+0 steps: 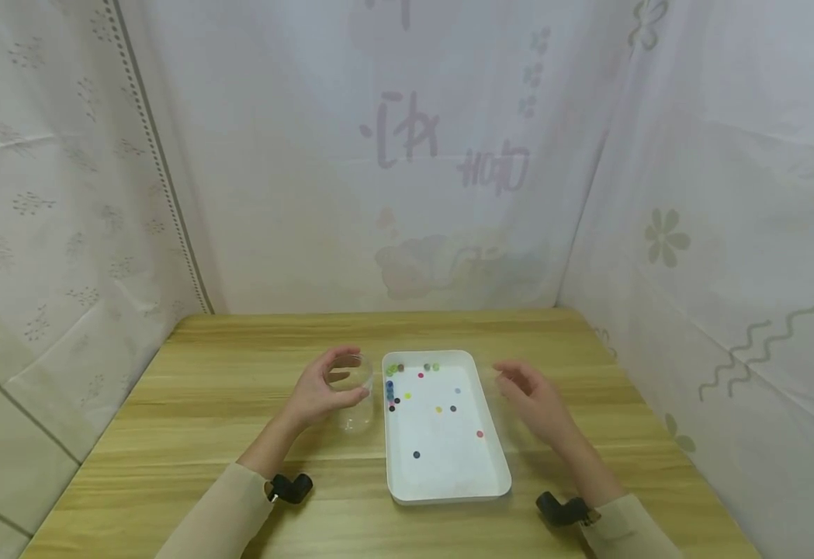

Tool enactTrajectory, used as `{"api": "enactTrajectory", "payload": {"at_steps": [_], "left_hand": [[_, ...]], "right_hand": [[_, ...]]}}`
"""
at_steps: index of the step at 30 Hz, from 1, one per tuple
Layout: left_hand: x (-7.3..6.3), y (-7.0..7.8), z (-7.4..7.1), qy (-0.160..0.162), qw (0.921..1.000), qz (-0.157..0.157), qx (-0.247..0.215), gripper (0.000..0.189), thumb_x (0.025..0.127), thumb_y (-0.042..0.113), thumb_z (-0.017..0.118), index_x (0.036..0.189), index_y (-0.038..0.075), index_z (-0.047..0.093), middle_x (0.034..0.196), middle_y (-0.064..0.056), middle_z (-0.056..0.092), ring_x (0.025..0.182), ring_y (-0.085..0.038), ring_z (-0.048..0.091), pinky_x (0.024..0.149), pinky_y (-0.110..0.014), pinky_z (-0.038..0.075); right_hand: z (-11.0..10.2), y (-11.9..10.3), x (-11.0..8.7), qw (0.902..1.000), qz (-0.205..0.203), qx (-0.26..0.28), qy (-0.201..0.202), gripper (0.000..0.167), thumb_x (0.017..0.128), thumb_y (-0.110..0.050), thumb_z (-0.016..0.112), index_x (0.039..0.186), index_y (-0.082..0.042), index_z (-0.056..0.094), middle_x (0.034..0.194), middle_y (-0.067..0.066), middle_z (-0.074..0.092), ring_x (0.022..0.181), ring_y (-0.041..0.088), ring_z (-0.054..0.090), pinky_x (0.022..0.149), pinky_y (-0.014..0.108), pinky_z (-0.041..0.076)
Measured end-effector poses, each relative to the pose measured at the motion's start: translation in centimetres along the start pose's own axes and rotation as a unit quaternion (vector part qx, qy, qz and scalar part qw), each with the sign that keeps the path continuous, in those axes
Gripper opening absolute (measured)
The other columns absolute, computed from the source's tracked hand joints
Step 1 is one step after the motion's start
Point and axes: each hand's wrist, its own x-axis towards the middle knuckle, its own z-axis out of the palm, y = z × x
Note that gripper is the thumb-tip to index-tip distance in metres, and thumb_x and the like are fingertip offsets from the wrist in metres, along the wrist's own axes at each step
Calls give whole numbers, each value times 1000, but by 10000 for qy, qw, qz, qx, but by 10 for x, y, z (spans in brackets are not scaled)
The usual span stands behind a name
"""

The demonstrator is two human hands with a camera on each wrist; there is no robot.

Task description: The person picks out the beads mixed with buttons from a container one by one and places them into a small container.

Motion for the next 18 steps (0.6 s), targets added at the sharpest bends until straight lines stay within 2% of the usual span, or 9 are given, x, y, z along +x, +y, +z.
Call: {"api": "enactTrajectory", "payload": {"at_steps": [4, 8, 14, 18], "left_hand": [[-1, 2, 0, 23, 10000, -50, 76, 71, 89, 14, 89, 152, 8, 57, 147, -25, 66, 140, -50, 59, 118, -68, 49], [-2, 3, 0, 41, 9998, -159, 121, 74, 89, 15, 89, 155, 9, 54, 148, -23, 66, 141, -45, 61, 118, -67, 50], [-1, 1, 0, 62, 9998, -157, 122, 71, 89, 13, 89, 151, 10, 54, 148, -21, 66, 141, -42, 61, 119, -65, 50], [0, -2, 0, 60, 9997, -197, 139, 69, 90, 13, 89, 150, 11, 55, 149, -19, 66, 143, -41, 61, 121, -64, 49]], "right_hand": [[-1, 0, 4, 9992, 111, 372, -39, 34, 112, -28, 64, 140, -9, 69, 123, 23, 73, 104, 28, 73, 87, 29, 65], [-1, -4, 7, 9986, 179, 498, -7, 32, 112, -28, 65, 138, -11, 69, 124, 25, 73, 107, 32, 74, 90, 33, 66], [-3, -8, 8, 9983, 266, 524, -32, 33, 112, -29, 65, 139, -10, 69, 126, 26, 73, 105, 22, 75, 90, 28, 65], [-4, -11, 10, 9980, 352, 516, -63, 33, 112, -30, 64, 140, -11, 68, 124, 20, 74, 104, 22, 74, 92, 33, 66]]}}
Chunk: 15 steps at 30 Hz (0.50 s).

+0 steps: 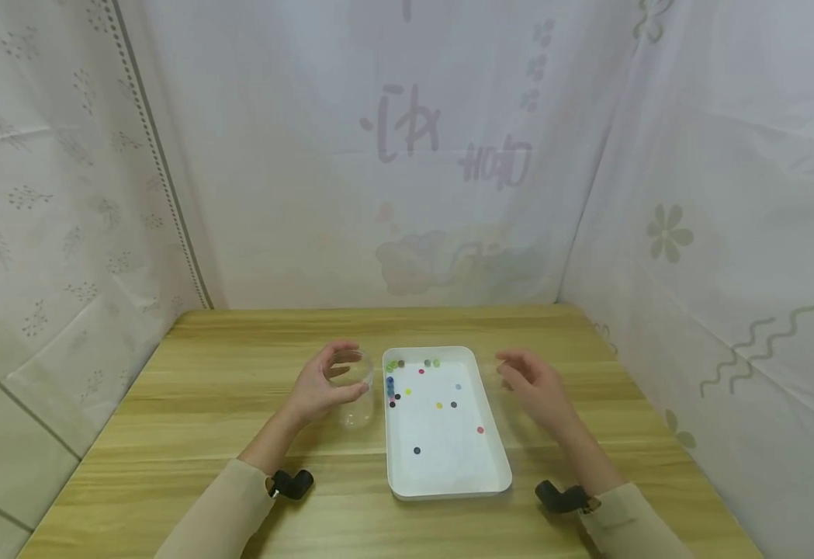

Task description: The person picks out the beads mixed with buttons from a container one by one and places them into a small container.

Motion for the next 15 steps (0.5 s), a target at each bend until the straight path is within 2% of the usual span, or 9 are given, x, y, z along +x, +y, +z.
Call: {"api": "enactTrajectory", "payload": {"at_steps": [5, 9, 15], "left_hand": [[1, 0, 0, -44, 9999, -42, -159, 72, 89, 11, 89, 151, 5, 53, 150, -20, 65, 144, -44, 60, 122, -65, 47], [1, 0, 0, -102, 9994, -15, -343, 75, 89, 10, 88, 152, -1, 50, 148, -23, 65, 142, -47, 61, 121, -67, 47], [0, 0, 1, -107, 9993, -12, -355, 69, 89, 12, 88, 149, 7, 53, 146, -22, 66, 139, -45, 62, 119, -65, 50]], "right_hand": [[-3, -4, 5, 9999, 125, 107, 36, 35, 111, -30, 65, 141, -11, 68, 121, 16, 75, 106, 33, 74, 92, 37, 66], [-6, -7, 8, 9995, 283, 131, 35, 36, 111, -33, 65, 142, -14, 68, 121, 12, 75, 105, 28, 73, 92, 35, 65], [-13, -13, 20, 9991, 93, 401, -32, 37, 113, -34, 61, 141, -10, 67, 111, -6, 75, 99, 20, 72, 90, 27, 62]]}}
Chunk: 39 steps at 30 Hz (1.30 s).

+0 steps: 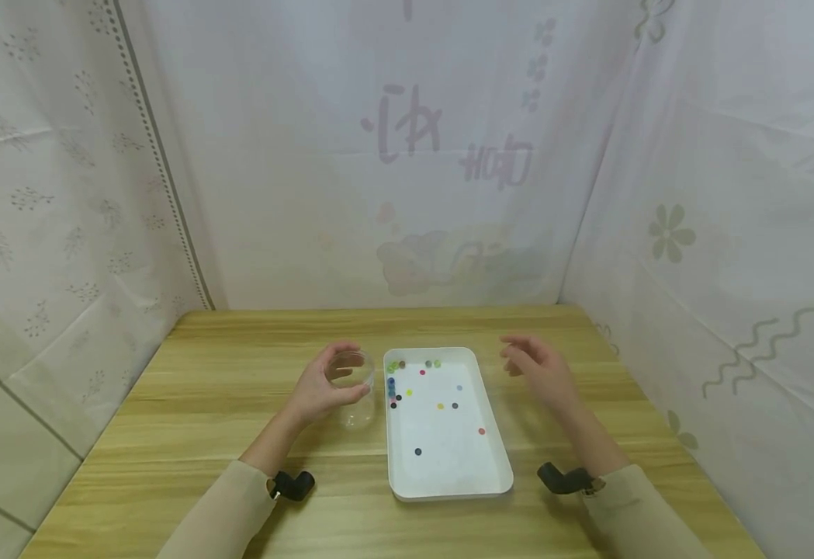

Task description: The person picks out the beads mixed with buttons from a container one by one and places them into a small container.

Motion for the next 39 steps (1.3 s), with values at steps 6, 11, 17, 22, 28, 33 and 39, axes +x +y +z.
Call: {"api": "enactTrajectory", "payload": {"at_steps": [6, 11, 17, 22, 28, 33, 39], "left_hand": [[-1, 1, 0, -3, 10000, -22, 9, 72, 89, 10, 88, 151, 3, 51, 147, -23, 66, 140, -45, 61, 119, -66, 49], [-1, 0, 0, 28, 9998, -187, -10, 73, 89, 10, 88, 151, 4, 51, 148, -20, 66, 142, -42, 61, 119, -67, 49], [-1, -2, 1, 12, 9998, -214, 12, 72, 89, 12, 88, 151, 5, 51, 147, -21, 66, 141, -43, 61, 117, -68, 50], [-1, -1, 2, 11, 9998, -190, 35, 70, 89, 12, 88, 150, 10, 53, 147, -22, 66, 141, -43, 61, 117, -67, 51], [0, 0, 2, 29, 9998, -181, 62, 70, 89, 13, 88, 150, 11, 53, 146, -22, 67, 140, -44, 62, 117, -68, 51], [-1, -1, 1, 59, 9997, -234, 107, 70, 89, 14, 89, 150, 12, 53, 148, -26, 65, 139, -42, 62, 117, -66, 52], [-1, 0, 1, 57, 9996, -236, 155, 70, 90, 16, 89, 150, 12, 53, 148, -26, 65, 140, -41, 62, 117, -65, 52]], "right_hand": [[-4, -9, 12, 9993, -185, 328, -1, 35, 114, -31, 61, 138, -6, 68, 104, -15, 75, 94, 15, 73, 90, 25, 61], [-1, -15, 18, 9982, -214, 565, -45, 33, 113, -24, 63, 138, -3, 67, 102, -14, 76, 90, 12, 72, 88, 25, 63], [6, -19, 22, 9984, -243, 494, -109, 36, 112, -25, 64, 139, -1, 66, 103, -10, 76, 88, 13, 72, 86, 25, 64], [13, -24, 25, 9985, -232, 465, -155, 37, 112, -27, 65, 139, -3, 67, 104, -6, 75, 90, 14, 72, 88, 25, 64], [27, -36, 31, 9965, -274, 726, -319, 36, 110, -24, 67, 138, -1, 68, 105, 0, 76, 88, 13, 71, 86, 27, 65], [41, -43, 38, 9945, -246, 865, -530, 37, 110, -22, 68, 140, -1, 67, 102, -3, 73, 87, 15, 71, 85, 27, 65], [58, -47, 47, 9935, -252, 885, -674, 35, 110, -23, 67, 139, -3, 68, 104, 1, 72, 90, 23, 71, 85, 28, 65]]}}
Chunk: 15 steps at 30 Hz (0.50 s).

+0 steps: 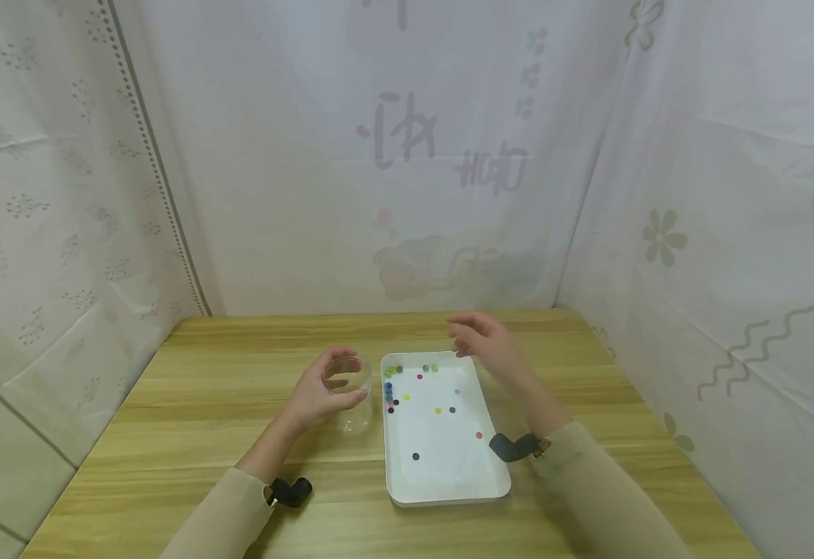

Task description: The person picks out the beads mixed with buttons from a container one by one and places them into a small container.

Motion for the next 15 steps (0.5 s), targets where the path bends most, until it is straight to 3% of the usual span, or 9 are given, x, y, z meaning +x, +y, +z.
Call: {"api": "enactTrajectory", "payload": {"at_steps": [6, 11, 15], "left_hand": [[1, 1, 0, 15, 10000, 32, -5, 70, 90, 16, 89, 150, 11, 53, 147, -22, 66, 140, -41, 62, 117, -66, 51], [1, 0, -1, 23, 10000, 11, 19, 69, 90, 15, 89, 149, 13, 53, 148, -22, 66, 141, -41, 61, 117, -67, 51], [2, -1, -1, 25, 10000, 10, 25, 71, 90, 14, 89, 151, 8, 52, 147, -21, 66, 141, -41, 61, 117, -66, 51]], "right_hand": [[16, -2, 4, 9997, 192, -27, -131, 32, 111, -23, 66, 138, -7, 69, 110, 7, 71, 96, 29, 71, 87, 28, 64], [27, 2, 7, 9994, 279, -102, -174, 29, 111, -25, 66, 135, -11, 70, 120, 20, 70, 106, 44, 70, 90, 28, 64], [33, 5, 8, 9990, 300, -282, -178, 28, 110, -27, 67, 134, -13, 71, 116, 15, 72, 109, 51, 69, 88, 28, 64]]}}
